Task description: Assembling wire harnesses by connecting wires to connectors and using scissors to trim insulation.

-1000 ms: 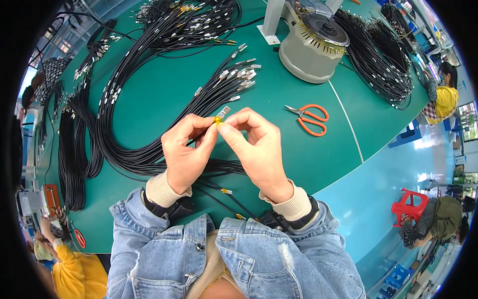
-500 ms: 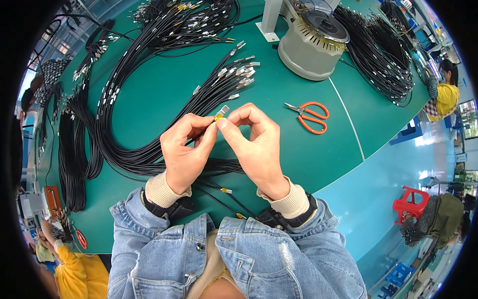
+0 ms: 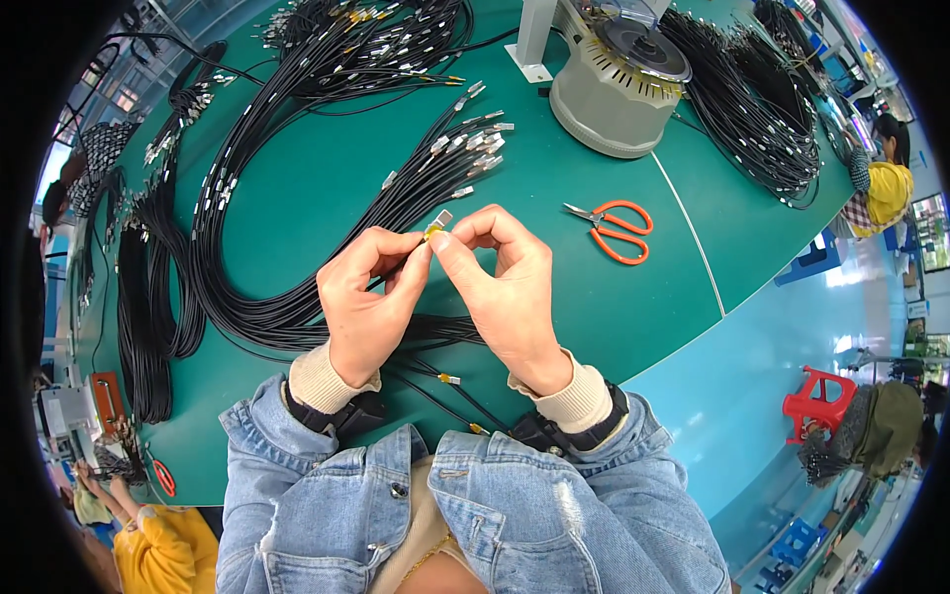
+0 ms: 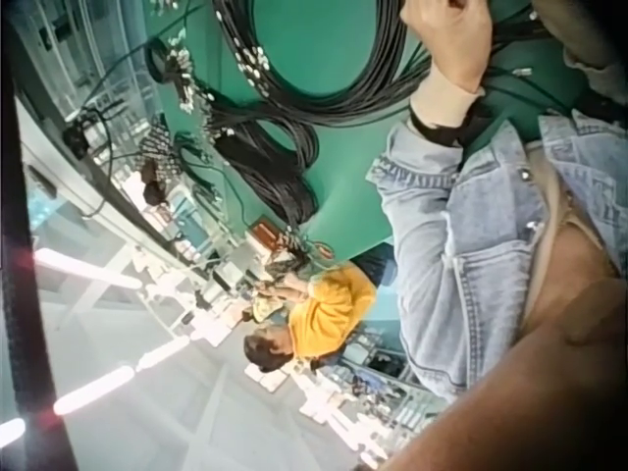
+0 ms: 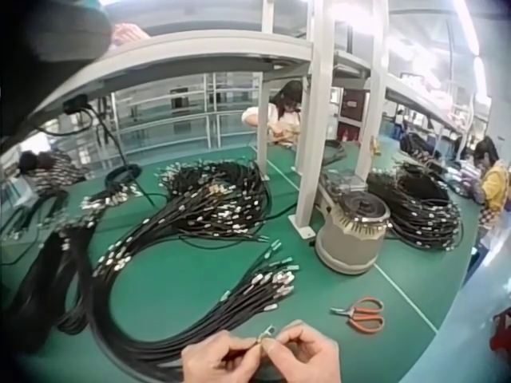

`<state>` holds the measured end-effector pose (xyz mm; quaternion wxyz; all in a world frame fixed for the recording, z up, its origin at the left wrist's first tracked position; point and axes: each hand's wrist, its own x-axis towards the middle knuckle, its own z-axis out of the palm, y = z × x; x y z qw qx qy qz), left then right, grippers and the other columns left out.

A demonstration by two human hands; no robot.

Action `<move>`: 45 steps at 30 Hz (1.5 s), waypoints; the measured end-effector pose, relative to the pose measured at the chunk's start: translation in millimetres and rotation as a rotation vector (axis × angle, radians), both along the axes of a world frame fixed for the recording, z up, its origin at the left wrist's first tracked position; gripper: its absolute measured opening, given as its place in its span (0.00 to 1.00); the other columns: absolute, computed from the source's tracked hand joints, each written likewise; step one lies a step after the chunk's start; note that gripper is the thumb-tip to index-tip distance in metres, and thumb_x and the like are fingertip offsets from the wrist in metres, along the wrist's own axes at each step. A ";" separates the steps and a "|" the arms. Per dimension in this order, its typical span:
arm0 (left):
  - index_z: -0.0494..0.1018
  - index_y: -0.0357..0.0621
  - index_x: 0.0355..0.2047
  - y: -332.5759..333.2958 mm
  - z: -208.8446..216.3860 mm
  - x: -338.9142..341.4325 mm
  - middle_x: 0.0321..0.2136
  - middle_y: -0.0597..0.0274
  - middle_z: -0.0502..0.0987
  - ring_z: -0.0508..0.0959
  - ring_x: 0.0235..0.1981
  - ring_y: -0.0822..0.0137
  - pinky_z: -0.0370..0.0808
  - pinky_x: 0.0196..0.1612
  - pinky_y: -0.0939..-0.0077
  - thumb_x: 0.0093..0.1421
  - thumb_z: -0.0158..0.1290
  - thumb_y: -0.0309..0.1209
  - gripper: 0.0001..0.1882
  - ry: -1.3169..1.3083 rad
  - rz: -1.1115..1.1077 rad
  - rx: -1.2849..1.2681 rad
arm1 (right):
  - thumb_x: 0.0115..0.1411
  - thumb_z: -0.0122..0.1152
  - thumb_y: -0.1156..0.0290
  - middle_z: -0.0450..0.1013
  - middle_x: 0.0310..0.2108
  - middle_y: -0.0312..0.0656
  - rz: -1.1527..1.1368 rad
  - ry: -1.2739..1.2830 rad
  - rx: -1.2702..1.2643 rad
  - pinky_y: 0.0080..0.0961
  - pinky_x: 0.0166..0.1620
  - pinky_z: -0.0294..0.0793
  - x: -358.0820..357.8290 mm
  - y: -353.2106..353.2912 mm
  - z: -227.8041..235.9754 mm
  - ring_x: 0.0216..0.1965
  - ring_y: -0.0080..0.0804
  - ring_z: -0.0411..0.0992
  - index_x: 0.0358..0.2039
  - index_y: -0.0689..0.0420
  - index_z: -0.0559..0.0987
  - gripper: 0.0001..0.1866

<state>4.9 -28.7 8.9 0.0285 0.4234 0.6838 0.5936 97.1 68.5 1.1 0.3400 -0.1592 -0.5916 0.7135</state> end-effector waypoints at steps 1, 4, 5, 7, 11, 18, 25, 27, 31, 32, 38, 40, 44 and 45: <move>0.73 0.35 0.25 0.0 0.1 0.1 0.19 0.64 0.74 0.71 0.16 0.79 0.66 0.17 0.86 0.49 0.58 0.19 0.04 0.000 -0.003 -0.003 | 0.56 0.58 0.79 0.68 0.31 0.34 0.000 0.000 0.000 0.17 0.39 0.66 0.1 0.1 0.1 0.33 0.19 0.66 0.29 0.61 0.72 0.03; 0.73 0.36 0.25 0.0 -0.1 -0.1 0.20 0.64 0.74 0.71 0.16 0.79 0.66 0.17 0.86 0.49 0.58 0.19 0.05 0.019 -0.008 -0.005 | 0.56 0.57 0.78 0.68 0.31 0.34 0.002 -0.017 0.006 0.17 0.39 0.66 0.4 0.8 -0.5 0.33 0.18 0.66 0.28 0.61 0.72 0.03; 0.73 0.36 0.25 -0.1 -0.6 -0.3 0.19 0.64 0.74 0.71 0.16 0.79 0.66 0.17 0.85 0.49 0.58 0.19 0.05 0.038 -0.009 -0.002 | 0.56 0.57 0.78 0.68 0.31 0.34 0.002 -0.017 0.005 0.17 0.39 0.66 0.5 0.8 -0.7 0.33 0.18 0.66 0.28 0.61 0.72 0.03; 0.73 0.37 0.25 0.2 -2.2 0.2 0.19 0.64 0.74 0.71 0.16 0.79 0.66 0.17 0.85 0.49 0.58 0.19 0.05 0.057 -0.010 -0.001 | 0.57 0.57 0.77 0.68 0.31 0.34 0.013 -0.040 -0.023 0.17 0.39 0.66 1.3 0.8 0.0 0.33 0.18 0.66 0.28 0.61 0.72 0.03; 0.74 0.39 0.28 2.7 -5.8 3.2 0.20 0.64 0.74 0.71 0.15 0.77 0.67 0.17 0.84 0.48 0.59 0.19 0.07 0.091 0.045 0.053 | 0.57 0.57 0.77 0.69 0.31 0.34 0.038 -0.067 -0.067 0.17 0.40 0.66 2.4 1.2 2.1 0.33 0.18 0.66 0.28 0.61 0.72 0.03; 0.75 0.37 0.34 2.2 -6.0 -10.5 0.19 0.64 0.74 0.68 0.14 0.78 0.63 0.16 0.86 0.49 0.58 0.16 0.11 0.467 0.056 0.124 | 0.57 0.56 0.77 0.70 0.31 0.34 0.089 -0.025 -0.129 0.17 0.41 0.65 5.6 -0.7 3.8 0.35 0.18 0.66 0.33 0.62 0.74 0.04; 0.75 0.38 0.32 -0.2 -7.7 -11.8 0.19 0.64 0.74 0.70 0.15 0.77 0.65 0.16 0.84 0.48 0.59 0.18 0.10 0.217 0.064 0.122 | 0.58 0.55 0.76 0.71 0.31 0.34 0.209 -0.123 -0.307 0.17 0.42 0.65 15.3 11.5 -1.8 0.35 0.20 0.67 0.39 0.64 0.75 0.09; 0.75 0.39 0.31 -2.8 -8.5 -12.4 0.18 0.64 0.74 0.71 0.14 0.76 0.66 0.16 0.83 0.48 0.59 0.19 0.09 0.134 0.078 0.106 | 0.58 0.54 0.76 0.71 0.31 0.34 0.182 -0.214 -0.193 0.17 0.42 0.66 26.5 26.2 -6.3 0.36 0.19 0.67 0.39 0.63 0.75 0.09; 0.75 0.39 0.31 -8.8 -8.1 -11.8 0.19 0.64 0.74 0.69 0.15 0.77 0.65 0.17 0.83 0.50 0.58 0.20 0.07 -0.071 0.002 0.051 | 0.58 0.54 0.76 0.72 0.31 0.35 0.027 -0.494 0.141 0.20 0.41 0.68 55.1 71.7 -7.2 0.37 0.21 0.69 0.39 0.62 0.75 0.09; 0.75 0.39 0.30 -11.5 -5.7 -11.4 0.20 0.63 0.74 0.70 0.17 0.76 0.66 0.19 0.83 0.50 0.58 0.19 0.07 -0.016 -0.023 0.026 | 0.58 0.54 0.76 0.72 0.31 0.35 0.027 -0.498 0.143 0.20 0.41 0.68 62.6 85.9 -9.5 0.37 0.21 0.69 0.39 0.62 0.75 0.09; 0.75 0.45 0.27 -28.9 0.8 -23.9 0.23 0.67 0.74 0.69 0.18 0.72 0.65 0.19 0.83 0.44 0.59 0.22 0.08 0.695 -0.029 -0.018 | 0.51 0.54 0.82 0.69 0.37 0.46 0.011 -0.863 1.077 0.28 0.40 0.71 83.3 123.9 -13.1 0.38 0.41 0.72 0.40 0.62 0.73 0.13; 0.75 0.45 0.27 -38.5 2.5 -27.6 0.24 0.67 0.74 0.70 0.19 0.72 0.65 0.19 0.82 0.42 0.58 0.22 0.09 0.768 -0.001 -0.041 | 0.50 0.54 0.82 0.68 0.37 0.47 0.033 -0.874 1.117 0.28 0.40 0.71 85.4 129.5 -16.4 0.38 0.42 0.71 0.41 0.62 0.72 0.15; 0.75 0.47 0.28 -57.7 0.8 -29.1 0.25 0.68 0.74 0.71 0.20 0.71 0.66 0.19 0.81 0.38 0.56 0.24 0.12 0.923 0.025 -0.108 | 0.49 0.54 0.83 0.68 0.38 0.48 0.027 -0.907 1.264 0.30 0.40 0.71 78.6 137.0 -22.6 0.38 0.46 0.71 0.42 0.60 0.71 0.18; 0.75 0.47 0.29 -62.6 -0.2 -27.4 0.25 0.67 0.74 0.71 0.20 0.71 0.66 0.19 0.80 0.38 0.55 0.24 0.13 0.904 0.008 -0.128 | 0.48 0.53 0.83 0.68 0.38 0.48 0.001 -0.940 1.334 0.31 0.39 0.71 77.0 137.9 -22.0 0.37 0.46 0.71 0.43 0.60 0.70 0.18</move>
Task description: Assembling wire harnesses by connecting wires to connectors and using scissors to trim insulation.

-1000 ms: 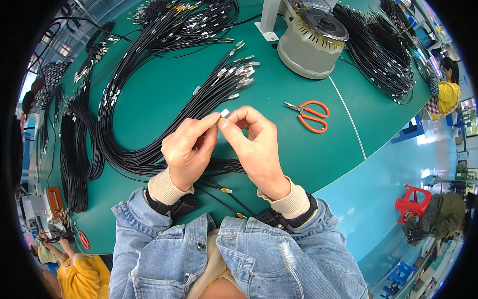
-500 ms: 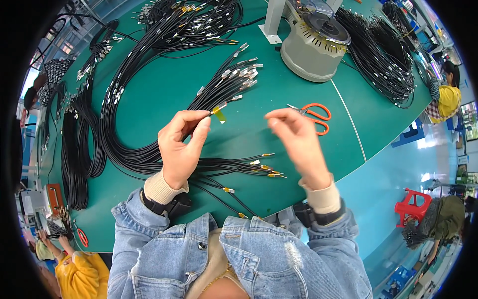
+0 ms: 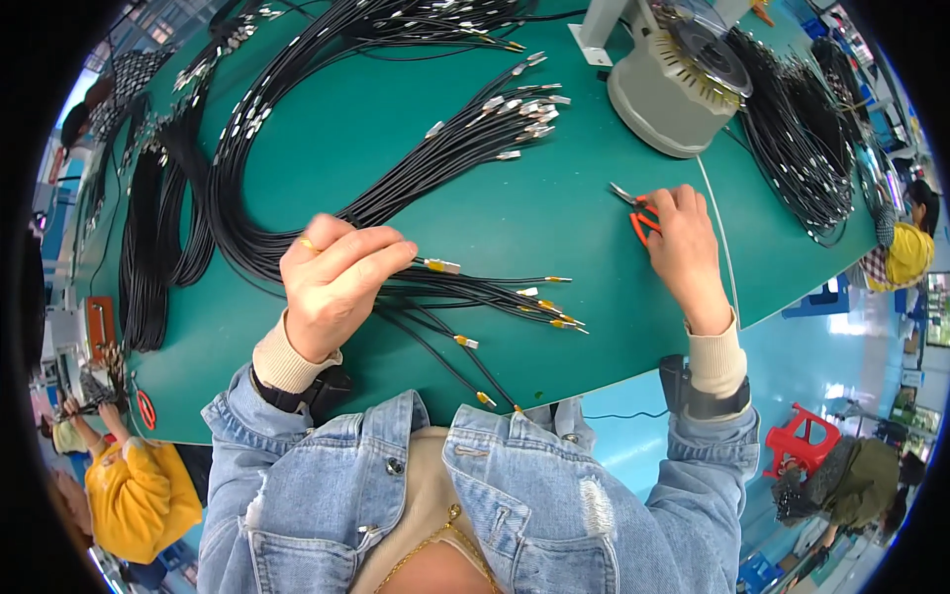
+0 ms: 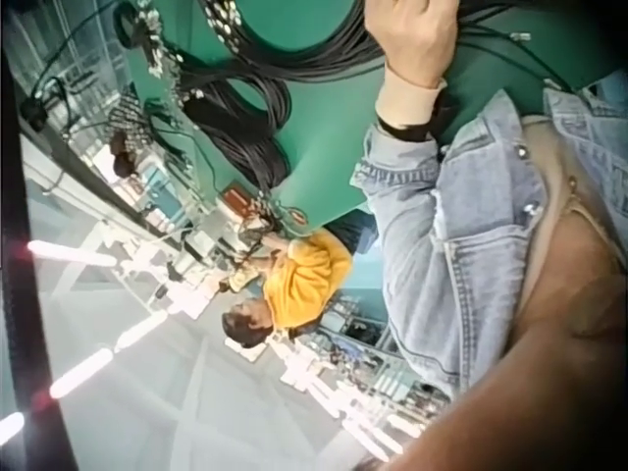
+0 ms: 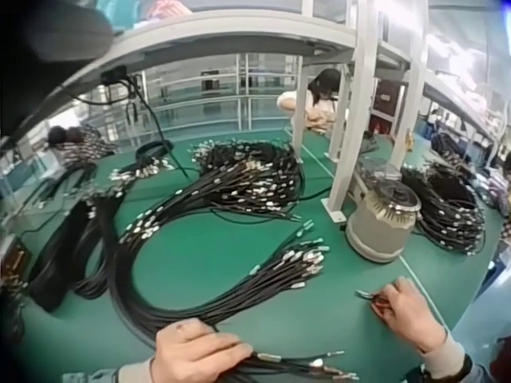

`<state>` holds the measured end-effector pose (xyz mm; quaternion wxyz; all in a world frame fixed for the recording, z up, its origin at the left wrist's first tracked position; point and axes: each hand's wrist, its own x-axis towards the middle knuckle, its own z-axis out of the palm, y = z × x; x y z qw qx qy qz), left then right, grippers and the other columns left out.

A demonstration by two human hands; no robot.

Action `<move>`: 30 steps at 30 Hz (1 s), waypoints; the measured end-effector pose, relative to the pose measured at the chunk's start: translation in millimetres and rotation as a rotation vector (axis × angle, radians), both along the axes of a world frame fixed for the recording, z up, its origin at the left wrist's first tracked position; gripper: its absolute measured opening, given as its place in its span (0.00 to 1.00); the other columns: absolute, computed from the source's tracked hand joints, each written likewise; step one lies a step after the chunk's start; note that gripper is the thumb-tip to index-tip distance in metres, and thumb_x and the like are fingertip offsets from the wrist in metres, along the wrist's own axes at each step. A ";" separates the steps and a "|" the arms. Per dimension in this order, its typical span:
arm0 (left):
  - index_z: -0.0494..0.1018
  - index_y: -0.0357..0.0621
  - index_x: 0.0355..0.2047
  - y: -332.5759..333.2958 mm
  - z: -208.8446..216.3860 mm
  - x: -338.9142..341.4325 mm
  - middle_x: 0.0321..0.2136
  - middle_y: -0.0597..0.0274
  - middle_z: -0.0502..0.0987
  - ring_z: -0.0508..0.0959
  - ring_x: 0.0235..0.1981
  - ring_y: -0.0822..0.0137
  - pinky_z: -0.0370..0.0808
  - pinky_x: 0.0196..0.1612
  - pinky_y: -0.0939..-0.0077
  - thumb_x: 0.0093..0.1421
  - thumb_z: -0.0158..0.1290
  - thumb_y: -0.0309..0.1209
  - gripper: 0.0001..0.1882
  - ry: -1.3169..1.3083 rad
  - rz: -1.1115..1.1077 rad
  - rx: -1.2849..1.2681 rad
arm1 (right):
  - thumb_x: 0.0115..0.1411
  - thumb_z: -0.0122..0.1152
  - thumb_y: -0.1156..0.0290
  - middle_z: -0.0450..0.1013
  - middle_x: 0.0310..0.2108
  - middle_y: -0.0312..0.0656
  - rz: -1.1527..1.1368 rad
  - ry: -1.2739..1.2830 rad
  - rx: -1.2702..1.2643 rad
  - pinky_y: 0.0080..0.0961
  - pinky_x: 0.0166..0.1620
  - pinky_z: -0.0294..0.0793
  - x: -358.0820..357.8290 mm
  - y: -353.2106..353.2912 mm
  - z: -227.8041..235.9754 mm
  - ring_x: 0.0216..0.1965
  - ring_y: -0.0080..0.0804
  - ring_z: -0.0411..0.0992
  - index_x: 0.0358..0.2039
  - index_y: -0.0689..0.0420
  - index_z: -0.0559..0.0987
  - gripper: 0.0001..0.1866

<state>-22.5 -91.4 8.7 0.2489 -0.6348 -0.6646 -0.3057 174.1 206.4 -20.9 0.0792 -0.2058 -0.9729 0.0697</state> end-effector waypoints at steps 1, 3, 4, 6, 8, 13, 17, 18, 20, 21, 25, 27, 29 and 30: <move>0.75 0.47 0.29 -4.0 -0.6 1.1 0.25 0.67 0.74 0.72 0.20 0.71 0.67 0.19 0.80 0.38 0.55 0.25 0.14 -0.020 -0.007 -0.023 | 0.48 0.53 0.83 0.69 0.37 0.48 -0.010 -0.022 0.078 0.32 0.38 0.71 -1.3 0.9 -0.2 0.37 0.47 0.71 0.44 0.59 0.70 0.19; 0.75 0.47 0.29 -8.9 -1.3 1.5 0.25 0.67 0.74 0.72 0.20 0.70 0.68 0.19 0.80 0.38 0.55 0.25 0.14 -0.047 -0.015 -0.024 | 0.49 0.53 0.83 0.69 0.36 0.47 0.003 -0.036 0.051 0.31 0.37 0.71 -6.2 7.1 -2.9 0.35 0.45 0.71 0.45 0.59 0.69 0.20; 0.75 0.46 0.30 -9.3 -2.0 1.4 0.25 0.66 0.75 0.73 0.20 0.70 0.68 0.19 0.79 0.39 0.56 0.24 0.13 -0.079 -0.036 -0.017 | 0.49 0.53 0.82 0.70 0.35 0.46 0.003 -0.055 0.031 0.31 0.36 0.71 -7.9 10.7 -3.6 0.33 0.43 0.71 0.46 0.59 0.69 0.21; 0.75 0.46 0.30 -9.7 -3.0 0.7 0.26 0.65 0.75 0.74 0.21 0.70 0.69 0.20 0.79 0.39 0.56 0.24 0.13 -0.110 -0.054 -0.008 | 0.50 0.52 0.82 0.70 0.34 0.45 0.006 -0.073 0.013 0.31 0.35 0.71 -12.2 2.5 3.9 0.32 0.41 0.72 0.47 0.59 0.68 0.22; 0.74 0.44 0.30 -9.5 -4.7 -0.6 0.26 0.64 0.75 0.75 0.21 0.68 0.71 0.21 0.78 0.41 0.58 0.24 0.12 -0.129 -0.085 0.013 | 0.51 0.53 0.80 0.70 0.32 0.42 -0.031 0.172 -0.775 0.28 0.32 0.70 -16.9 -24.2 22.0 0.29 0.33 0.70 0.48 0.59 0.68 0.21; 0.72 0.42 0.29 -10.3 -2.3 5.4 0.25 0.62 0.75 0.76 0.22 0.66 0.72 0.22 0.76 0.45 0.60 0.25 0.10 -0.177 -0.121 0.008 | 0.52 0.60 0.74 0.67 0.28 0.36 0.005 0.215 -1.438 0.18 0.30 0.66 -18.0 -77.1 64.4 0.26 0.19 0.64 0.50 0.60 0.68 0.24; 0.71 0.42 0.27 -9.9 -1.4 6.1 0.24 0.62 0.75 0.76 0.22 0.65 0.73 0.23 0.75 0.45 0.61 0.26 0.11 -0.257 -0.188 -0.016 | 0.48 0.67 0.70 0.66 0.25 0.33 0.343 0.152 -1.357 0.18 0.28 0.62 -17.4 -106.2 57.5 0.24 0.19 0.61 0.49 0.60 0.68 0.28; 0.71 0.42 0.27 -10.1 -1.6 6.3 0.24 0.62 0.75 0.76 0.22 0.65 0.73 0.23 0.75 0.45 0.61 0.26 0.11 -0.262 -0.194 -0.018 | 0.48 0.67 0.70 0.66 0.25 0.33 0.334 0.153 -1.359 0.18 0.28 0.62 -18.9 -109.0 58.9 0.24 0.19 0.61 0.49 0.60 0.68 0.28; 0.70 0.42 0.27 -11.1 -2.4 6.7 0.23 0.62 0.75 0.75 0.22 0.65 0.72 0.23 0.75 0.45 0.62 0.26 0.11 -0.268 -0.210 -0.032 | 0.45 0.70 0.68 0.65 0.23 0.32 0.486 -0.015 -1.126 0.18 0.27 0.60 -26.5 -109.3 66.8 0.24 0.20 0.60 0.48 0.60 0.69 0.30; 0.70 0.42 0.26 -11.2 -2.9 6.8 0.23 0.62 0.75 0.75 0.22 0.65 0.72 0.23 0.75 0.44 0.62 0.27 0.11 -0.270 -0.217 -0.038 | 0.43 0.71 0.67 0.64 0.23 0.32 0.560 -0.097 -1.006 0.19 0.27 0.59 -29.4 -109.4 70.0 0.23 0.20 0.59 0.47 0.60 0.70 0.31; 0.70 0.43 0.27 -11.3 -2.3 7.5 0.23 0.63 0.75 0.75 0.21 0.67 0.71 0.23 0.75 0.44 0.62 0.27 0.12 -0.252 -0.262 -0.085 | 0.43 0.70 0.66 0.64 0.22 0.34 0.560 -0.189 -0.896 0.21 0.26 0.59 -33.7 -113.0 77.7 0.22 0.22 0.60 0.45 0.60 0.71 0.28; 0.70 0.43 0.27 -12.3 -3.5 8.2 0.23 0.63 0.74 0.75 0.21 0.67 0.71 0.23 0.75 0.44 0.62 0.27 0.12 -0.249 -0.266 -0.087 | 0.44 0.69 0.66 0.64 0.21 0.34 0.582 -0.189 -0.876 0.22 0.25 0.60 -34.4 -113.6 78.0 0.22 0.23 0.60 0.45 0.60 0.71 0.28; 0.70 0.43 0.26 -12.6 -4.5 8.6 0.23 0.64 0.74 0.74 0.21 0.69 0.71 0.22 0.75 0.44 0.62 0.27 0.12 -0.236 -0.271 -0.086 | 0.45 0.68 0.67 0.65 0.21 0.36 0.631 -0.187 -0.829 0.23 0.25 0.60 -34.8 -113.4 77.7 0.21 0.25 0.61 0.45 0.60 0.72 0.26; 0.70 0.43 0.26 -12.3 -4.7 9.0 0.23 0.64 0.74 0.74 0.21 0.69 0.71 0.22 0.75 0.44 0.62 0.27 0.12 -0.236 -0.273 -0.088 | 0.45 0.68 0.67 0.65 0.21 0.36 0.629 -0.185 -0.830 0.23 0.25 0.60 -34.8 -113.0 76.6 0.21 0.25 0.61 0.45 0.60 0.72 0.26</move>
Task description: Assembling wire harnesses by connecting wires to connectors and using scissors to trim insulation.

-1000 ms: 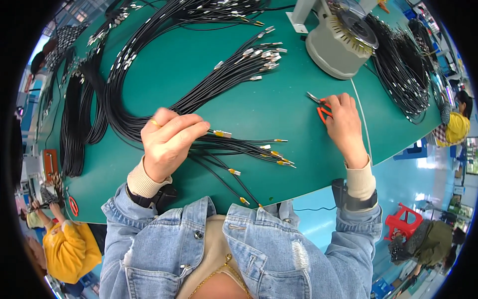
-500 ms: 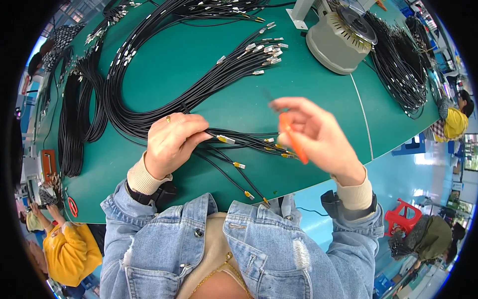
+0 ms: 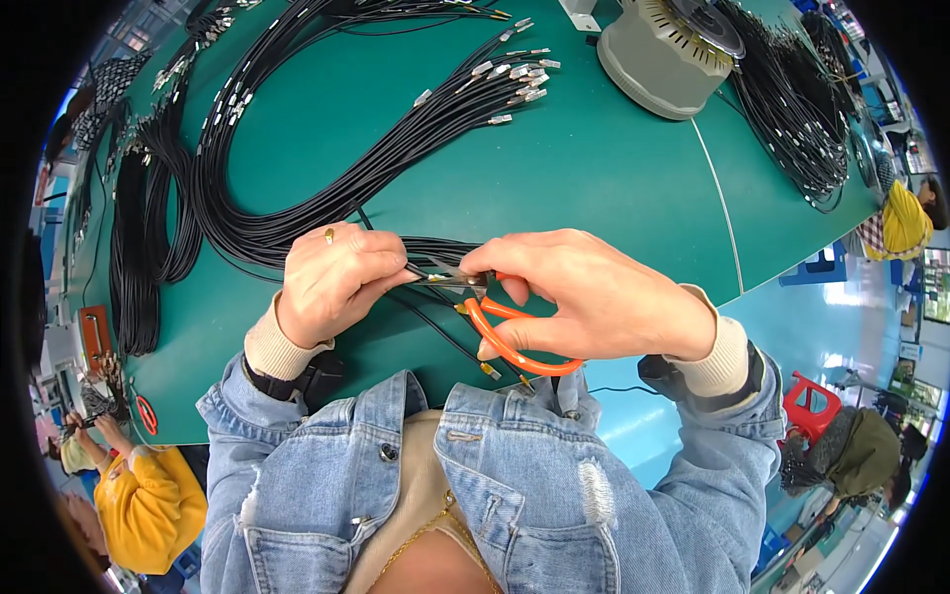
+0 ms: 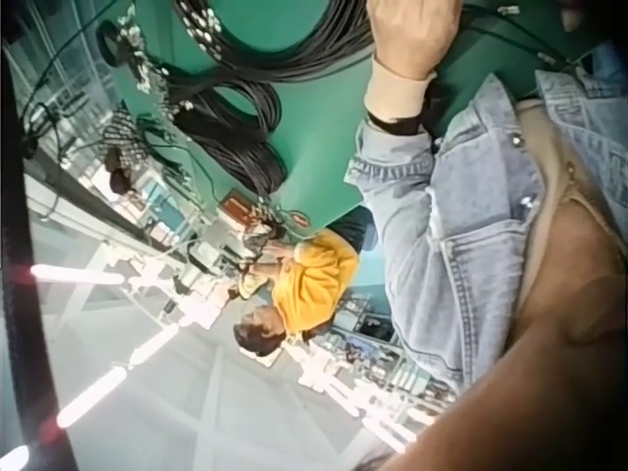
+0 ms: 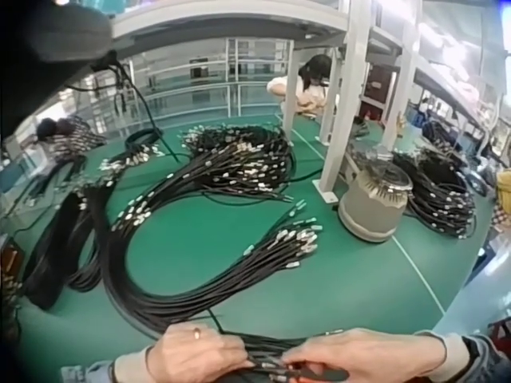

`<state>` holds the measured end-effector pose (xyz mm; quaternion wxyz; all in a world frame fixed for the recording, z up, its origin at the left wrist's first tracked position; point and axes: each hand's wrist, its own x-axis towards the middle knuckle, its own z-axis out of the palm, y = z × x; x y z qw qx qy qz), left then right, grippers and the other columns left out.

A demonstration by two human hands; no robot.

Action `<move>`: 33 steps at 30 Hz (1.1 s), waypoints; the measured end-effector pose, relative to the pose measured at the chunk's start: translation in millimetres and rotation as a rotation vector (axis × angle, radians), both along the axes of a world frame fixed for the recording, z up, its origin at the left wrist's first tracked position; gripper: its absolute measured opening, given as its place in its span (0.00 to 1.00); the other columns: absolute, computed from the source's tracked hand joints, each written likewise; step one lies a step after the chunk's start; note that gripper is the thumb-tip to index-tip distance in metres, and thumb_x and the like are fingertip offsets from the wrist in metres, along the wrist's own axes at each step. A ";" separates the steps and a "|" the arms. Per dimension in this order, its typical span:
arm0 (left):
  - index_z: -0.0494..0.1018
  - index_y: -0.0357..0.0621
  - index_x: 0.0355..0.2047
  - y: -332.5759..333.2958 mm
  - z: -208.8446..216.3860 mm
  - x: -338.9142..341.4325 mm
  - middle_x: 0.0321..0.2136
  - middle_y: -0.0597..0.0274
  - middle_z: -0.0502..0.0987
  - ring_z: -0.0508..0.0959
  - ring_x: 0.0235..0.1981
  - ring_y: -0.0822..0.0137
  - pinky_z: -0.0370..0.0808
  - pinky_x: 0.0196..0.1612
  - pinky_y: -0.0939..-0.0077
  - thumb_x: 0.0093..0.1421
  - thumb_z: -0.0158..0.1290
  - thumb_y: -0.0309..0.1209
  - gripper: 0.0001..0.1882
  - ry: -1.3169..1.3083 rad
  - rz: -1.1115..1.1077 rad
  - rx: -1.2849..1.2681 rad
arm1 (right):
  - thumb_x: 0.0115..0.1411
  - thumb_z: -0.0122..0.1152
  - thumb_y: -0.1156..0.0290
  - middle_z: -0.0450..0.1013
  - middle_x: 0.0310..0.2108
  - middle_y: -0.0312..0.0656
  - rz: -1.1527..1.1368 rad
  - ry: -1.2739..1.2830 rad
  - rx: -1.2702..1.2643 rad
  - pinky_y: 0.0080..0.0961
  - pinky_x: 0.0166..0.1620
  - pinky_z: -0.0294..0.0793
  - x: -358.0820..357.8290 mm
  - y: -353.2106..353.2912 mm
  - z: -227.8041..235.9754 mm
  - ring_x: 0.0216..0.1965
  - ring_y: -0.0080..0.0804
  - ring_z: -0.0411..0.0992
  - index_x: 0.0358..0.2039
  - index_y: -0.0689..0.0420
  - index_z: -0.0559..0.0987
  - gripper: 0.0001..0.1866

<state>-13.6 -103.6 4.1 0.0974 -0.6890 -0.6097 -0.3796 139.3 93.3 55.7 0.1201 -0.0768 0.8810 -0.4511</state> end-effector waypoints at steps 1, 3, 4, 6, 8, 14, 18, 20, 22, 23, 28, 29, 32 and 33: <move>0.70 0.43 0.26 0.4 -0.1 0.5 0.23 0.63 0.74 0.74 0.21 0.69 0.71 0.22 0.76 0.43 0.62 0.27 0.12 0.007 -0.006 0.009 | 0.45 0.67 0.67 0.65 0.21 0.37 0.009 0.020 -0.002 0.23 0.24 0.61 0.0 0.3 -1.9 0.21 0.26 0.61 0.45 0.60 0.72 0.26; 0.70 0.42 0.26 1.4 -0.5 1.2 0.23 0.63 0.74 0.74 0.20 0.69 0.71 0.21 0.76 0.43 0.63 0.26 0.12 0.022 -0.017 0.027 | 0.46 0.65 0.68 0.65 0.20 0.38 0.027 0.061 -0.006 0.24 0.24 0.62 0.4 0.8 -5.0 0.20 0.27 0.62 0.45 0.61 0.73 0.25; 0.70 0.42 0.26 1.7 -1.6 1.2 0.23 0.63 0.74 0.74 0.20 0.69 0.71 0.21 0.76 0.43 0.63 0.26 0.12 0.021 -0.018 0.024 | 0.46 0.65 0.68 0.65 0.20 0.38 0.026 0.060 -0.008 0.24 0.24 0.62 0.1 1.0 -5.5 0.20 0.27 0.62 0.45 0.61 0.73 0.25; 0.70 0.42 0.26 1.9 -5.9 1.1 0.23 0.62 0.75 0.74 0.19 0.69 0.70 0.20 0.77 0.42 0.63 0.26 0.12 0.003 -0.012 0.078 | 0.46 0.65 0.69 0.66 0.20 0.38 0.038 0.078 -0.017 0.24 0.24 0.62 -0.6 1.2 -6.3 0.20 0.27 0.62 0.46 0.61 0.73 0.24; 0.70 0.42 0.26 1.5 -9.8 1.0 0.23 0.62 0.75 0.74 0.18 0.69 0.70 0.20 0.77 0.42 0.63 0.25 0.12 -0.010 -0.007 0.103 | 0.47 0.64 0.69 0.66 0.20 0.38 0.045 0.083 -0.023 0.24 0.24 0.62 -1.7 0.5 -6.5 0.20 0.27 0.62 0.46 0.61 0.73 0.24; 0.69 0.41 0.27 3.3 -8.2 2.3 0.23 0.61 0.75 0.74 0.17 0.69 0.70 0.18 0.79 0.40 0.65 0.23 0.16 0.006 0.000 0.142 | 0.46 0.65 0.69 0.66 0.22 0.39 0.009 0.095 -0.039 0.26 0.26 0.64 2.7 -1.4 -8.2 0.21 0.30 0.63 0.46 0.62 0.73 0.24; 0.69 0.41 0.28 3.5 -9.9 0.8 0.23 0.60 0.76 0.74 0.17 0.69 0.70 0.18 0.79 0.40 0.65 0.22 0.17 0.010 0.010 0.158 | 0.45 0.67 0.71 0.63 0.18 0.35 -0.013 0.127 -0.084 0.24 0.24 0.60 1.7 -3.0 -10.3 0.19 0.26 0.59 0.46 0.61 0.73 0.26; 0.69 0.41 0.28 2.8 -10.0 1.5 0.23 0.60 0.76 0.74 0.17 0.69 0.70 0.18 0.79 0.40 0.65 0.22 0.17 0.012 0.016 0.163 | 0.44 0.68 0.71 0.63 0.18 0.35 -0.019 0.126 -0.099 0.24 0.24 0.59 2.3 -4.6 -10.5 0.18 0.26 0.58 0.46 0.61 0.73 0.26; 0.69 0.41 0.28 3.0 -9.4 2.0 0.23 0.60 0.76 0.74 0.16 0.69 0.70 0.17 0.79 0.40 0.66 0.22 0.17 0.012 0.021 0.168 | 0.44 0.68 0.72 0.62 0.18 0.34 -0.037 0.103 -0.105 0.24 0.24 0.59 2.8 -5.8 -9.7 0.18 0.25 0.58 0.46 0.61 0.73 0.26; 0.69 0.41 0.28 3.1 -9.1 2.1 0.22 0.60 0.76 0.74 0.16 0.69 0.70 0.17 0.79 0.40 0.66 0.22 0.17 0.012 0.024 0.170 | 0.44 0.68 0.72 0.62 0.18 0.34 -0.046 0.092 -0.108 0.24 0.25 0.59 2.9 -6.0 -9.7 0.18 0.25 0.57 0.46 0.61 0.73 0.27; 0.69 0.41 0.27 3.2 -9.8 3.3 0.22 0.60 0.76 0.73 0.16 0.69 0.69 0.17 0.79 0.40 0.66 0.22 0.17 0.012 0.024 0.176 | 0.44 0.68 0.72 0.62 0.18 0.34 -0.048 0.096 -0.111 0.24 0.24 0.59 4.5 -5.7 -10.0 0.18 0.25 0.58 0.46 0.61 0.73 0.26; 0.69 0.41 0.27 3.3 -9.1 3.7 0.22 0.60 0.76 0.73 0.16 0.69 0.69 0.17 0.79 0.40 0.66 0.22 0.17 0.010 0.029 0.176 | 0.45 0.68 0.72 0.62 0.18 0.34 -0.044 0.097 -0.107 0.24 0.24 0.59 4.2 -6.0 -9.0 0.18 0.25 0.58 0.46 0.61 0.73 0.25; 0.69 0.41 0.27 3.5 -8.1 4.4 0.22 0.60 0.76 0.73 0.15 0.69 0.69 0.17 0.79 0.40 0.65 0.22 0.16 0.007 0.038 0.177 | 0.45 0.67 0.71 0.62 0.17 0.34 -0.037 0.101 -0.099 0.24 0.24 0.59 4.0 -6.6 -8.2 0.18 0.25 0.59 0.45 0.61 0.74 0.25; 0.69 0.41 0.27 3.4 -8.3 4.5 0.22 0.60 0.76 0.73 0.15 0.70 0.69 0.17 0.79 0.40 0.65 0.22 0.16 0.004 0.039 0.179 | 0.45 0.67 0.72 0.62 0.17 0.34 -0.043 0.105 -0.102 0.24 0.24 0.60 4.5 -6.8 -9.3 0.18 0.25 0.59 0.45 0.61 0.74 0.25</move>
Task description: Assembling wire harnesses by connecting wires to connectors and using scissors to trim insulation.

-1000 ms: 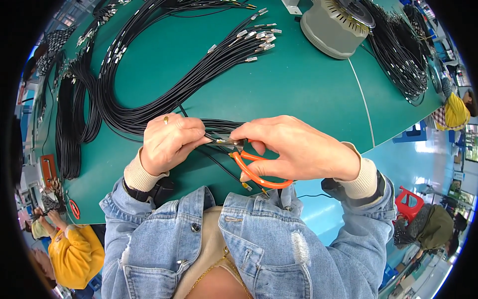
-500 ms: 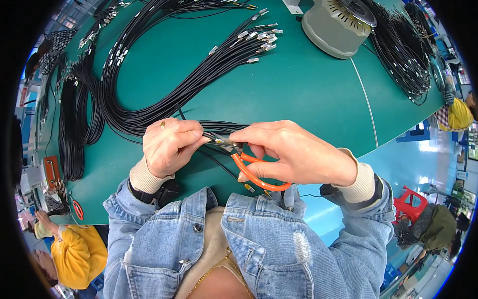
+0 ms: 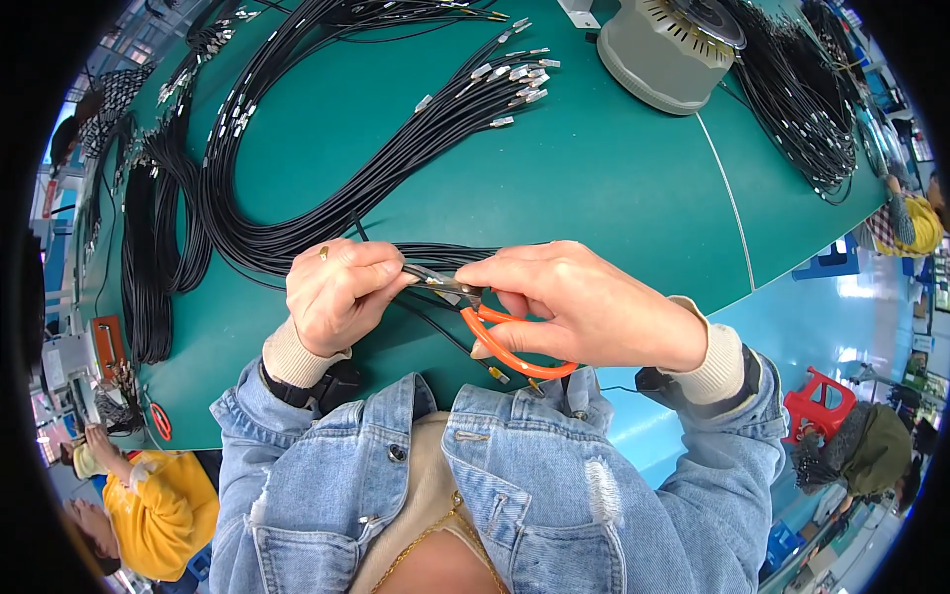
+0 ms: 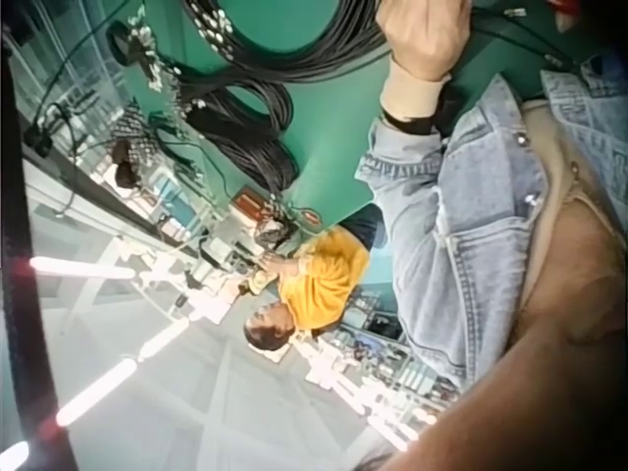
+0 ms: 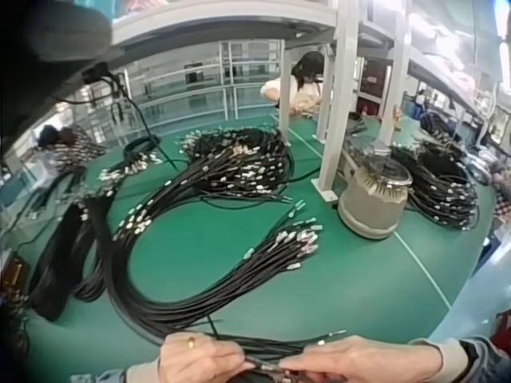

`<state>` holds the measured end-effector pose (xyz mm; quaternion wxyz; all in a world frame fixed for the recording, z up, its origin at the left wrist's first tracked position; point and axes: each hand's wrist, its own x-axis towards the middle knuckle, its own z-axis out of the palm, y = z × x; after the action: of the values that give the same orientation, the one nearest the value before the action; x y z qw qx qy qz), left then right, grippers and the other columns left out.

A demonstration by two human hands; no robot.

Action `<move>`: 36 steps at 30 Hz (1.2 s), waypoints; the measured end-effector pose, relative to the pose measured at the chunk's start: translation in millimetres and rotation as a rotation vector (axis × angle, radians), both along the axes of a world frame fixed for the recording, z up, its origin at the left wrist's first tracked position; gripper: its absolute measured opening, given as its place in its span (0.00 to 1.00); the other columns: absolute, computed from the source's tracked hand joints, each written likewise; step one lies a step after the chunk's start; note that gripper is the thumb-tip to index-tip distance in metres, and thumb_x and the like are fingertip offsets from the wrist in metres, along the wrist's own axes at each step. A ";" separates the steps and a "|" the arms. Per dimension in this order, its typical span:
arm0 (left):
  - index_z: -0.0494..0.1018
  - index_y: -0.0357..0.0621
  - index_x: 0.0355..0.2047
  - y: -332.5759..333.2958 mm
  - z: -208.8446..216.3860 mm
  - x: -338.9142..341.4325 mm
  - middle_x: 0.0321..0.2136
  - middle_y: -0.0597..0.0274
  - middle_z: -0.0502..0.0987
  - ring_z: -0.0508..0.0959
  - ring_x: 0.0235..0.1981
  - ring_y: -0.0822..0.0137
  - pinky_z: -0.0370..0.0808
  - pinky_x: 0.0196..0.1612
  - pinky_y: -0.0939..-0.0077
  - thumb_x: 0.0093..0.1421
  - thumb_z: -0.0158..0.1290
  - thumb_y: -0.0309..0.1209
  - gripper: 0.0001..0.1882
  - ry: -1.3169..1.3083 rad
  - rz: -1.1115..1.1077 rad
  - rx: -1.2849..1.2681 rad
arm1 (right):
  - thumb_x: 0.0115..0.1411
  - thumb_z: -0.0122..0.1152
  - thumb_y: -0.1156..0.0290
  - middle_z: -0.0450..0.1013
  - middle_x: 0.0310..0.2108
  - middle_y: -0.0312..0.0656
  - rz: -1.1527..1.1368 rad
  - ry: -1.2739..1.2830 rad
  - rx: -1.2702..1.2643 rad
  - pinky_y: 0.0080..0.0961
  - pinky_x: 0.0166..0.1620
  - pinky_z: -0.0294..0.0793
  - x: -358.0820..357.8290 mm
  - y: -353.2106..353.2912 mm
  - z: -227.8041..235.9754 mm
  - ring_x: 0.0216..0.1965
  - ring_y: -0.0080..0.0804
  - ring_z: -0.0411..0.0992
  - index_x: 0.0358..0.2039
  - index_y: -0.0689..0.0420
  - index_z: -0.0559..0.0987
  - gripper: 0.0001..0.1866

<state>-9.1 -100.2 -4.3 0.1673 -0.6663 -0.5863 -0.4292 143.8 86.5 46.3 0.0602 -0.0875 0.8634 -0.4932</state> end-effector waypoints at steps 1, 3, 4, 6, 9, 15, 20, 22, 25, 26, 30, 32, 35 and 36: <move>0.69 0.41 0.27 -0.1 0.1 -0.2 0.22 0.60 0.76 0.73 0.15 0.70 0.69 0.17 0.79 0.40 0.65 0.22 0.16 -0.002 0.002 0.003 | 0.45 0.67 0.72 0.62 0.17 0.35 -0.004 0.005 -0.003 0.24 0.24 0.60 0.2 -0.1 -0.8 0.18 0.25 0.60 0.45 0.61 0.74 0.24; 0.69 0.41 0.26 -0.3 0.4 -0.4 0.22 0.60 0.76 0.73 0.15 0.70 0.69 0.17 0.79 0.40 0.65 0.22 0.16 -0.002 0.005 0.006 | 0.46 0.67 0.72 0.62 0.17 0.35 -0.008 0.011 -0.007 0.24 0.25 0.60 0.2 -0.3 -0.8 0.18 0.26 0.60 0.45 0.61 0.74 0.24; 0.69 0.41 0.26 -0.4 0.4 -0.5 0.22 0.60 0.76 0.73 0.15 0.70 0.69 0.17 0.79 0.40 0.65 0.21 0.16 -0.003 0.008 0.006 | 0.45 0.67 0.73 0.63 0.17 0.35 -0.009 0.001 0.001 0.24 0.25 0.61 0.2 -0.4 -0.1 0.19 0.26 0.61 0.45 0.61 0.74 0.24; 0.69 0.41 0.26 -0.4 0.6 -0.6 0.22 0.60 0.76 0.73 0.15 0.70 0.69 0.17 0.79 0.40 0.65 0.21 0.16 -0.005 0.014 0.007 | 0.45 0.67 0.73 0.64 0.18 0.36 -0.012 -0.018 0.017 0.25 0.25 0.61 0.2 -0.7 1.0 0.19 0.26 0.62 0.45 0.61 0.74 0.24; 0.70 0.41 0.25 -0.8 -0.6 0.1 0.22 0.61 0.76 0.74 0.17 0.69 0.70 0.18 0.79 0.40 0.65 0.23 0.14 -0.010 0.034 0.013 | 0.46 0.67 0.74 0.66 0.19 0.36 -0.038 0.044 -0.058 0.25 0.25 0.62 0.4 -1.8 -8.4 0.20 0.27 0.64 0.45 0.61 0.74 0.23; 0.73 0.41 0.27 2.2 -0.8 -1.5 0.22 0.63 0.75 0.74 0.16 0.70 0.69 0.17 0.80 0.41 0.64 0.24 0.12 -0.006 0.033 0.037 | 0.47 0.66 0.75 0.69 0.21 0.39 -0.188 -0.076 -0.198 0.24 0.24 0.63 2.0 12.6 -14.9 0.20 0.27 0.66 0.46 0.61 0.73 0.23; 0.75 0.45 0.34 11.8 10.4 -4.2 0.20 0.66 0.74 0.70 0.17 0.70 0.66 0.19 0.80 0.39 0.64 0.21 0.18 0.072 0.119 -0.003 | 0.53 0.60 0.73 0.67 0.23 0.43 -0.602 -0.109 0.405 0.22 0.27 0.67 -9.2 61.7 -22.9 0.19 0.29 0.65 0.45 0.60 0.72 0.18; 0.76 0.49 0.36 22.6 15.7 -8.0 0.17 0.70 0.71 0.68 0.18 0.71 0.66 0.20 0.80 0.40 0.62 0.21 0.19 0.150 0.172 0.025 | 0.53 0.59 0.73 0.67 0.23 0.43 -0.613 -0.012 0.594 0.22 0.27 0.67 -1.3 82.2 -42.9 0.20 0.29 0.65 0.44 0.60 0.72 0.17; 0.77 0.47 0.35 35.7 20.1 -6.5 0.18 0.69 0.72 0.68 0.20 0.70 0.65 0.23 0.79 0.41 0.62 0.19 0.18 0.074 0.236 0.057 | 0.54 0.57 0.73 0.66 0.24 0.44 -0.625 0.175 0.945 0.21 0.29 0.68 -2.9 100.3 -59.0 0.21 0.30 0.66 0.43 0.60 0.73 0.14; 0.77 0.47 0.34 37.1 21.2 -7.1 0.19 0.69 0.73 0.67 0.21 0.70 0.65 0.25 0.78 0.41 0.62 0.18 0.18 0.031 0.275 0.061 | 0.55 0.56 0.74 0.67 0.24 0.43 -0.652 0.227 0.950 0.22 0.30 0.68 -5.8 94.4 -54.3 0.23 0.29 0.67 0.42 0.60 0.73 0.14; 0.77 0.46 0.35 42.9 24.5 -10.5 0.19 0.68 0.73 0.68 0.20 0.69 0.65 0.25 0.78 0.42 0.61 0.17 0.17 -0.018 0.356 0.065 | 0.57 0.55 0.74 0.70 0.29 0.37 -0.700 0.238 0.454 0.22 0.33 0.69 -21.4 54.2 -23.8 0.30 0.23 0.69 0.42 0.59 0.74 0.11; 0.77 0.46 0.35 45.7 22.4 -13.8 0.18 0.69 0.73 0.67 0.19 0.69 0.65 0.24 0.78 0.42 0.61 0.18 0.17 -0.009 0.371 0.083 | 0.58 0.55 0.74 0.71 0.34 0.34 -0.617 0.166 -0.223 0.20 0.37 0.69 -35.1 25.3 -19.5 0.35 0.20 0.68 0.41 0.61 0.74 0.10; 0.76 0.47 0.36 49.1 21.4 -14.1 0.16 0.70 0.71 0.67 0.19 0.69 0.66 0.22 0.79 0.42 0.61 0.19 0.18 -0.017 0.381 0.105 | 0.58 0.56 0.75 0.71 0.36 0.35 -0.568 0.235 -0.496 0.18 0.41 0.67 -48.5 -8.2 -25.6 0.37 0.19 0.67 0.39 0.63 0.74 0.09; 0.76 0.46 0.35 49.7 22.7 -14.5 0.17 0.69 0.72 0.67 0.19 0.69 0.66 0.22 0.79 0.42 0.61 0.20 0.17 -0.023 0.389 0.109 | 0.58 0.56 0.75 0.70 0.36 0.36 -0.549 0.271 -0.597 0.17 0.43 0.66 -52.7 -13.6 -28.1 0.37 0.19 0.67 0.38 0.64 0.74 0.09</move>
<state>-23.6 -50.6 18.4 0.2763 -0.5255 -0.6819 -0.4272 91.1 73.0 18.2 -0.2156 0.0680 0.6740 -0.7033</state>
